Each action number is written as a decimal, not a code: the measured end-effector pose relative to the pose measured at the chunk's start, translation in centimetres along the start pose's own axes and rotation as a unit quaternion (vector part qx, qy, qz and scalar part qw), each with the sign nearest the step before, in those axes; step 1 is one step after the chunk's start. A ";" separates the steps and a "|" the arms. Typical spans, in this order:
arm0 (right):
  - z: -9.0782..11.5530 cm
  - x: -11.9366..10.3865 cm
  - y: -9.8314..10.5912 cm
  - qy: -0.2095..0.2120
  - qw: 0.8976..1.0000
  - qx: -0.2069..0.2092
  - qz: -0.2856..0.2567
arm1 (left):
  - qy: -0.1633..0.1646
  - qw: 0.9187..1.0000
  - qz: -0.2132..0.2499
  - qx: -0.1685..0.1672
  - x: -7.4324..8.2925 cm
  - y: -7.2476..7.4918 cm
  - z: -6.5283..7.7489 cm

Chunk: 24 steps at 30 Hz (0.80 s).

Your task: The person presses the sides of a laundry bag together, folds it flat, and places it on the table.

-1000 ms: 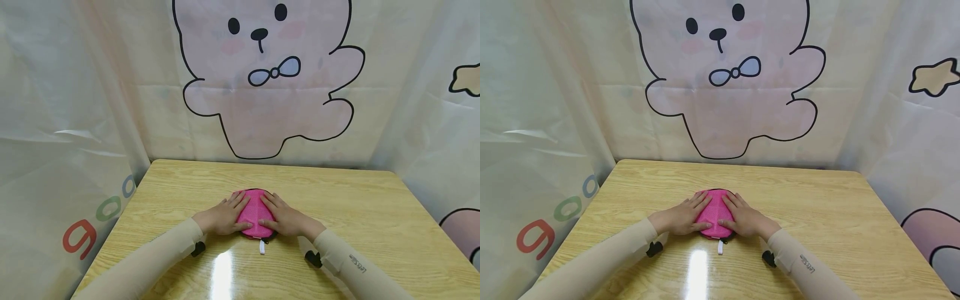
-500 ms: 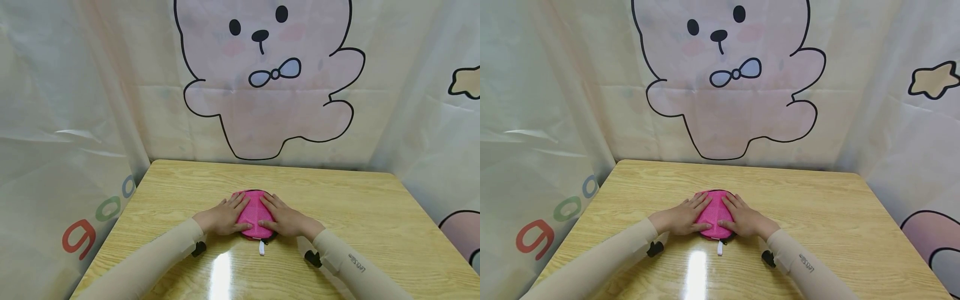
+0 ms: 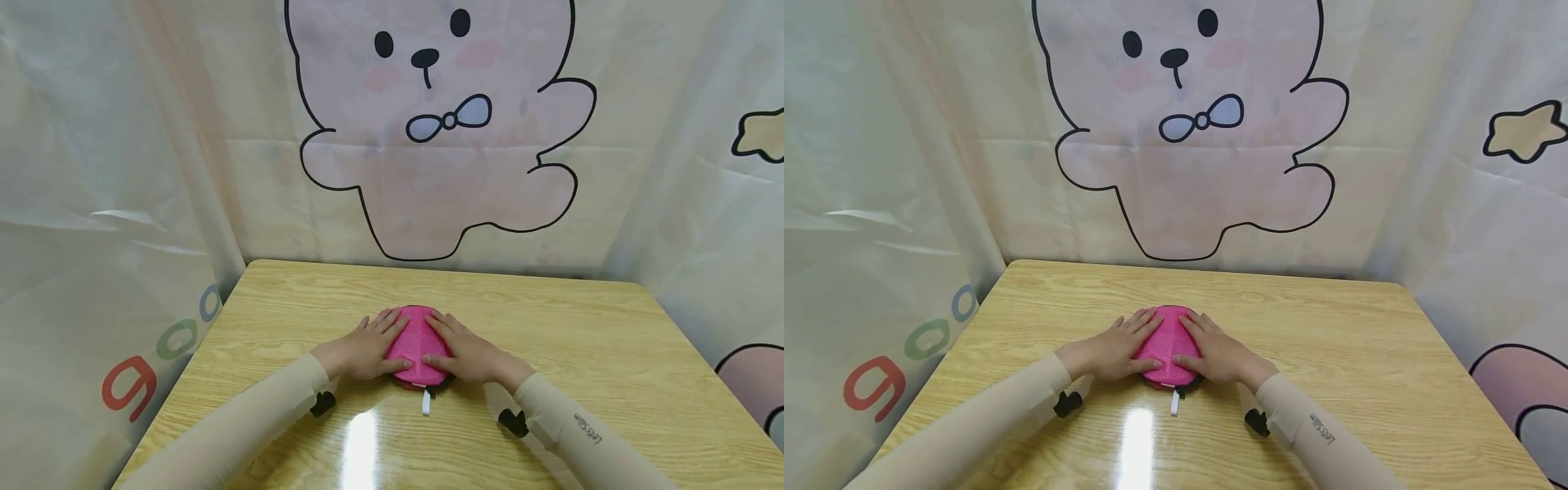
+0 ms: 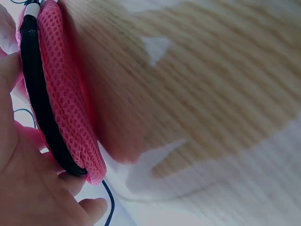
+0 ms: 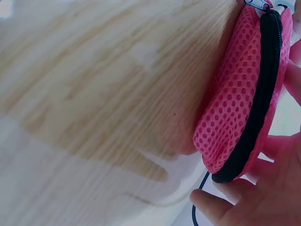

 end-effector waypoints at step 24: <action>-0.4 0.4 1.9 0.009 0.999 0.041 -0.008 | 0.009 0.999 -0.006 0.045 -1.4 2.5 -0.7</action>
Point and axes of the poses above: each hand's wrist, its own z-axis away from the middle knuckle, its own y-axis out of the back of the hand, x = y × z, the point moved 8 cm from there along -z, towards the middle knuckle, and after that the axes turned 10 degrees about x, right-handed, at the moved point
